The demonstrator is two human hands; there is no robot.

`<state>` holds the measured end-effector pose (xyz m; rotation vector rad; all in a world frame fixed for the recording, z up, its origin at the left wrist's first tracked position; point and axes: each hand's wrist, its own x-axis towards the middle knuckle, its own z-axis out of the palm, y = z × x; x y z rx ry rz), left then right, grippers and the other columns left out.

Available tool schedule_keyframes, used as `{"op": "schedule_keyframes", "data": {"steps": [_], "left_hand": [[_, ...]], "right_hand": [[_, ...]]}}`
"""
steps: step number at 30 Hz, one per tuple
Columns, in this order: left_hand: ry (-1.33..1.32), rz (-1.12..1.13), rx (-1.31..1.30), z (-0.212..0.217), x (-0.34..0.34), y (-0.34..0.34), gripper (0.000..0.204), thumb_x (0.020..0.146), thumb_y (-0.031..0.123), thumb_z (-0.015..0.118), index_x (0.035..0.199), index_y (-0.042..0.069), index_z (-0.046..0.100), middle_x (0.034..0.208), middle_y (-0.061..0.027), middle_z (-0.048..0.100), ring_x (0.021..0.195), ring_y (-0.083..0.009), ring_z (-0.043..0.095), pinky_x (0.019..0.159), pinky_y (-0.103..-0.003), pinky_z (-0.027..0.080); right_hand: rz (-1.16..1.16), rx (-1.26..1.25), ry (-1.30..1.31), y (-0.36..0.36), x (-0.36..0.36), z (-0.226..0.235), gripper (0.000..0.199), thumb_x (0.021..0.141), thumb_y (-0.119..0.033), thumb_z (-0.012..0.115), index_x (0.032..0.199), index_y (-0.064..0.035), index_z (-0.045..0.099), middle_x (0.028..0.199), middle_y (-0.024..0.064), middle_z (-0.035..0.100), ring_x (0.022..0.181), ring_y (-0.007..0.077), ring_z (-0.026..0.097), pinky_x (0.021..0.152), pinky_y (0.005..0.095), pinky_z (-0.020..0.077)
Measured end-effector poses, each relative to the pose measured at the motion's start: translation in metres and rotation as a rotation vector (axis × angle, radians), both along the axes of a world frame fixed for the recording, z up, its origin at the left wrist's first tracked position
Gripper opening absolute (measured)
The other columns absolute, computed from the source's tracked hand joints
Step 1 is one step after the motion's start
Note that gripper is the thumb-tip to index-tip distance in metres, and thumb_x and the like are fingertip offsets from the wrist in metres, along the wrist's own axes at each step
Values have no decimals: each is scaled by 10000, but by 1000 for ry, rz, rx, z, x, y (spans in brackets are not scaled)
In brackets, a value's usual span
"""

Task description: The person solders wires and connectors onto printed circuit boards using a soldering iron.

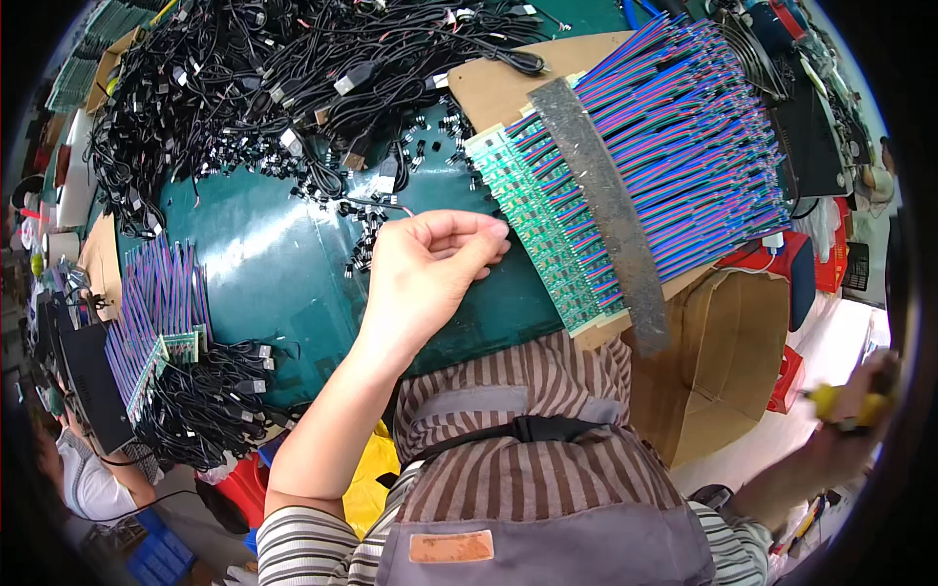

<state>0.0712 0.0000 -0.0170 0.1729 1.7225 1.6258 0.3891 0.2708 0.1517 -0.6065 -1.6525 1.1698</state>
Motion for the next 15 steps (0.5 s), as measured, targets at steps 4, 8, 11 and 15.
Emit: {"op": "schedule_keyframes", "data": {"steps": [4, 8, 11, 15], "left_hand": [[-53, -35, -48, 4, -4, 4, 237, 913, 210, 723, 1006, -8, 718, 881, -79, 737, 789, -114, 695, 703, -231, 532], [-71, -66, -49, 6, -9, 3, 246, 915, 229, 720, 994, -4, 722, 877, -85, 739, 792, -119, 696, 704, -239, 535], [-63, -88, -65, 6, -12, 5, 246, 917, 229, 717, 988, -6, 722, 873, -88, 740, 788, -124, 699, 703, -241, 537], [-73, -95, -51, 6, -12, 2, 245, 913, 226, 722, 985, -8, 722, 868, -88, 740, 784, -127, 701, 703, -239, 537]], "right_hand": [[403, -353, -193, -94, -54, -103, 573, 997, -514, 503, 1254, -5, 448, 1047, 145, 590, 577, 84, 489, 512, 217, 426], [503, -207, -702, -124, -51, -127, 633, 970, -560, 520, 1238, 9, 451, 1256, 189, 510, 655, 104, 479, 583, 265, 436], [402, -17, -664, -124, -66, -138, 150, 798, -117, 637, 927, -58, 682, 825, 96, 644, 698, 291, 627, 690, 377, 522], [427, 61, -704, -122, -68, -142, 166, 776, -133, 656, 922, -58, 685, 865, 118, 652, 709, 308, 631, 683, 392, 530]]}}
